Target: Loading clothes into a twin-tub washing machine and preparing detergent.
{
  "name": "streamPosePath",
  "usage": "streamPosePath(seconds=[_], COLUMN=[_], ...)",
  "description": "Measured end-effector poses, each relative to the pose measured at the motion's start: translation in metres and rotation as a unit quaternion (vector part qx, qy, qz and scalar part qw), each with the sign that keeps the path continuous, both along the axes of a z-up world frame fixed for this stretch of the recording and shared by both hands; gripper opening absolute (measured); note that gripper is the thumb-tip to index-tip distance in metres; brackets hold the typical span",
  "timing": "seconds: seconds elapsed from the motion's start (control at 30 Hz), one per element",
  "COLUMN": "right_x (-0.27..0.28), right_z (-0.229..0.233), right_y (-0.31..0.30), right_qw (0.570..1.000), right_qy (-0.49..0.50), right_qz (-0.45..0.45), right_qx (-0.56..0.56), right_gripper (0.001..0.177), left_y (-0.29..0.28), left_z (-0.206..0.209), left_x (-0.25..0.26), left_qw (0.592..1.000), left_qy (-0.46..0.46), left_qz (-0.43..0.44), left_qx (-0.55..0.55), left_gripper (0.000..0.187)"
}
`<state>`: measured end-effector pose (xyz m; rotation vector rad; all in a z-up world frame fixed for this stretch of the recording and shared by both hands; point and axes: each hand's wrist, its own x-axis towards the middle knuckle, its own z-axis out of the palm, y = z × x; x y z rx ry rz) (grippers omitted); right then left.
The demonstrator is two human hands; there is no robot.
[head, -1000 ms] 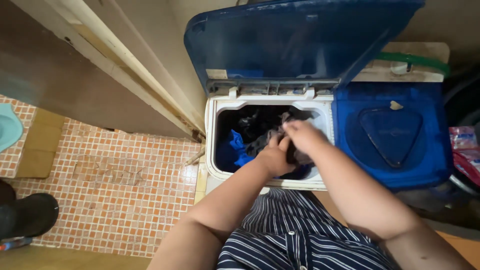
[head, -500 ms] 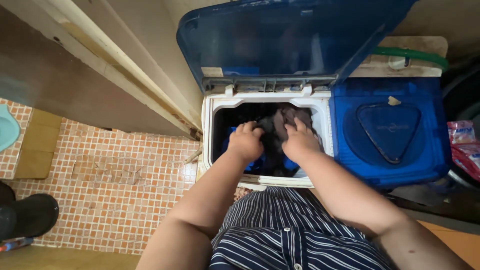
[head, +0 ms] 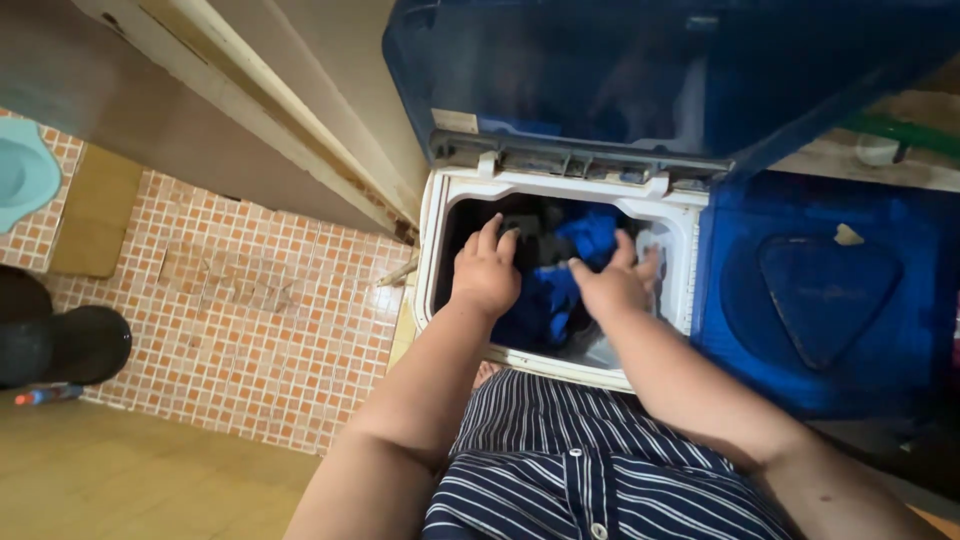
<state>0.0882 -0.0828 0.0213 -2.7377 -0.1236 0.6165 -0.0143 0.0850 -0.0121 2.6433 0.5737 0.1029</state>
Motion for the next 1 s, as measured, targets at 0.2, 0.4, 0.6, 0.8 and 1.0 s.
streamPosePath(seconds=[0.2, 0.4, 0.6, 0.8, 1.0], right_x=[0.021, 0.017, 0.01, -0.001, -0.037], right_z=[-0.022, -0.03, 0.004, 0.028, 0.029], right_y=[-0.009, -0.012, -0.027, -0.06, -0.087], right_qw=[0.997, 0.995, 0.968, 0.944, 0.944], right_qy=[0.051, -0.036, -0.133, -0.161, -0.171], right_qz=[-0.054, 0.094, 0.203, 0.283, 0.282], right_qx=[0.0, 0.026, 0.062, 0.042, 0.004], right_gripper=[0.102, 0.08, 0.068, 0.067, 0.074], left_y=[-0.004, -0.008, -0.007, -0.009, -0.015], left_z=[-0.008, -0.005, -0.008, 0.025, 0.046], left_x=[0.008, 0.009, 0.002, -0.015, -0.056], left_qw=[0.998, 0.997, 0.995, 0.996, 0.995], left_qy=[-0.045, -0.006, -0.02, 0.04, 0.044], left_qz=[-0.031, -0.066, -0.08, -0.069, -0.074], left_qx=[0.042, 0.031, 0.048, 0.047, 0.057], left_gripper=[0.056, 0.058, 0.058, 0.069, 0.075])
